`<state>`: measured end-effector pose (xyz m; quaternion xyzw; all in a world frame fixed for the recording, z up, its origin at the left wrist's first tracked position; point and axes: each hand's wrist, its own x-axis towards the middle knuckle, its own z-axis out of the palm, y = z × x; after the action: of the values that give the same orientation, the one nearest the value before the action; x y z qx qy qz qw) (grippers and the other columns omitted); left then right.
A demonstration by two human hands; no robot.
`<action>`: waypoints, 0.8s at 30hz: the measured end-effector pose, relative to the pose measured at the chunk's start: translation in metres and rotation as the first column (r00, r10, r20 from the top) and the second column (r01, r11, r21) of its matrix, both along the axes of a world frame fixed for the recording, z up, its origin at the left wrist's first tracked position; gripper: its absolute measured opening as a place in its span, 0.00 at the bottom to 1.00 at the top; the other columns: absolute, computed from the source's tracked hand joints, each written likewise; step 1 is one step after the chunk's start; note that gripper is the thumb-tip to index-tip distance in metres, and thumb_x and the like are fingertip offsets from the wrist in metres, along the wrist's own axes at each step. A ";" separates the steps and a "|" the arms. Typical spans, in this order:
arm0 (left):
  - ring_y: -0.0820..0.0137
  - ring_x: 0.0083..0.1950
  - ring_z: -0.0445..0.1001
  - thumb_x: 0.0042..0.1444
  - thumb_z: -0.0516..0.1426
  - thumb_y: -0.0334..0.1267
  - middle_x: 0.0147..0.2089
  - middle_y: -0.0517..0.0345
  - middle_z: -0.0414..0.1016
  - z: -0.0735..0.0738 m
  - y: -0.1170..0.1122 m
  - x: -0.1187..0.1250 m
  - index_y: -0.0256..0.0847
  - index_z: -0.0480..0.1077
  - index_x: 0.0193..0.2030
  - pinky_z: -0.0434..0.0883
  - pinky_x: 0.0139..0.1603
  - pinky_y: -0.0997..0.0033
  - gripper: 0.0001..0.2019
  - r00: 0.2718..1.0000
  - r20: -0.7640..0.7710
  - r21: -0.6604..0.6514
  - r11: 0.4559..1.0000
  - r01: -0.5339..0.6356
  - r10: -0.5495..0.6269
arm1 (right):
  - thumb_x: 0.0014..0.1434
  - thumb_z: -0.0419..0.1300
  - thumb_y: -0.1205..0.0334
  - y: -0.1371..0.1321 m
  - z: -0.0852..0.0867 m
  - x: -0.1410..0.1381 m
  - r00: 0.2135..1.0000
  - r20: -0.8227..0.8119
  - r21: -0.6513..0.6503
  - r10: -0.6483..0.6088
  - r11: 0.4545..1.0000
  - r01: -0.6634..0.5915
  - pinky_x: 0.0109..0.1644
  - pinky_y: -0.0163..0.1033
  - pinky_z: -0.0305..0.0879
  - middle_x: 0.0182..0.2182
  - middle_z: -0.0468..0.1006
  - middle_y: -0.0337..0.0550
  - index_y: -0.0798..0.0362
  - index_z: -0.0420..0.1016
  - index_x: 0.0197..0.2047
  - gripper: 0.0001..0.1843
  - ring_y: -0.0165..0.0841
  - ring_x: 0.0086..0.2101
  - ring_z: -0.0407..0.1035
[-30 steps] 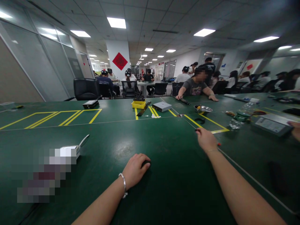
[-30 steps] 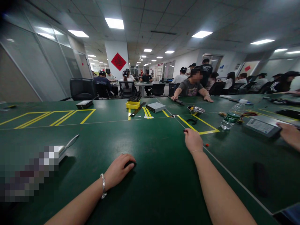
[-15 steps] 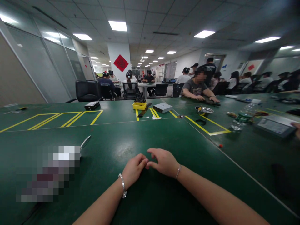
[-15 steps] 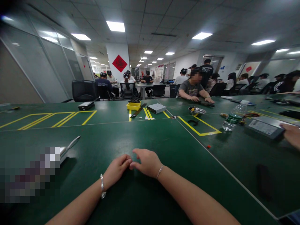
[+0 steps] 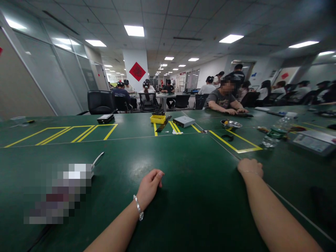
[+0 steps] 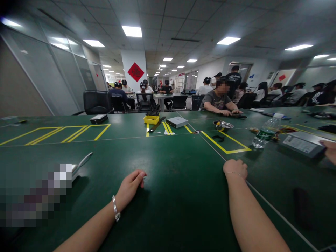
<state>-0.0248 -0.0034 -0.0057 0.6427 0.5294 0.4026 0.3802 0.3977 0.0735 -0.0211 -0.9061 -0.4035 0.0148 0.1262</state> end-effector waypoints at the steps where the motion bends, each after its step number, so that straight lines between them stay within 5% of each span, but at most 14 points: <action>1: 0.72 0.25 0.64 0.54 0.46 0.50 0.21 0.63 0.66 0.001 0.000 0.000 0.40 0.68 0.34 0.61 0.28 0.73 0.18 1.000 0.000 0.000 1.000 0.001 -0.001 | 0.52 0.46 0.64 0.000 0.000 -0.001 1.000 0.003 0.020 0.005 1.000 -0.005 0.42 0.52 0.59 0.49 0.61 0.69 0.66 0.69 0.46 0.22 0.55 0.49 0.56; 6: 0.71 0.25 0.65 0.54 0.45 0.51 0.21 0.63 0.66 0.002 0.001 0.000 0.39 0.68 0.34 0.62 0.29 0.72 0.18 1.000 -0.003 -0.009 1.000 0.003 -0.003 | 0.48 0.48 0.71 -0.003 0.013 -0.017 0.973 -0.202 0.275 0.109 0.960 -0.051 0.48 0.58 0.50 0.47 0.62 0.71 0.66 0.72 0.38 0.16 0.59 0.50 0.52; 10: 0.71 0.26 0.66 0.55 0.45 0.49 0.22 0.62 0.67 -0.001 0.002 -0.001 0.39 0.68 0.34 0.62 0.30 0.73 0.18 1.000 -0.006 0.019 1.000 0.007 -0.007 | 0.49 0.49 0.70 0.004 0.019 -0.046 0.901 -0.343 0.406 0.267 0.907 -0.115 0.50 0.52 0.52 0.42 0.69 0.60 0.58 0.72 0.34 0.12 0.48 0.46 0.60; 15: 0.72 0.23 0.64 0.56 0.43 0.50 0.18 0.65 0.62 -0.007 0.003 -0.001 0.39 0.67 0.34 0.61 0.28 0.73 0.19 1.000 0.019 0.016 1.000 -0.002 0.002 | 0.53 0.48 0.68 0.016 0.014 -0.120 0.685 -0.559 0.523 0.467 0.840 -0.145 0.43 0.40 0.65 0.36 0.74 0.48 0.55 0.69 0.38 0.11 0.32 0.36 0.69; 17: 0.72 0.23 0.64 0.56 0.42 0.50 0.18 0.65 0.62 -0.007 0.004 -0.001 0.39 0.67 0.33 0.61 0.28 0.73 0.19 1.000 0.027 0.019 1.000 -0.008 0.007 | 0.52 0.49 0.70 0.012 0.015 -0.148 0.533 -0.659 0.549 0.531 0.824 -0.141 0.41 0.36 0.67 0.35 0.74 0.47 0.56 0.69 0.37 0.10 0.29 0.34 0.70; 22: 0.70 0.28 0.67 0.55 0.44 0.50 0.23 0.61 0.68 -0.003 0.003 0.000 0.40 0.67 0.32 0.63 0.33 0.71 0.17 1.000 0.012 0.042 0.999 -0.016 0.015 | 0.47 0.55 0.78 -0.013 0.028 -0.191 -0.189 -0.888 0.442 0.419 0.891 -0.102 0.39 0.32 0.69 0.33 0.74 0.49 0.59 0.70 0.32 0.09 0.28 0.34 0.70; 24: 0.69 0.30 0.68 0.55 0.45 0.49 0.26 0.60 0.70 -0.003 0.003 0.000 0.40 0.66 0.32 0.64 0.35 0.70 0.16 1.000 0.017 0.039 0.999 -0.016 0.015 | 0.45 0.54 0.82 -0.019 0.030 -0.201 -0.268 -0.880 0.431 0.392 0.896 -0.105 0.38 0.29 0.68 0.30 0.74 0.47 0.59 0.70 0.30 0.11 0.26 0.32 0.70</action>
<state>-0.0250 -0.0009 -0.0090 0.6425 0.5232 0.4213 0.3687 0.1970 0.0545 0.0090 -0.4345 -0.3342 0.6939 0.4670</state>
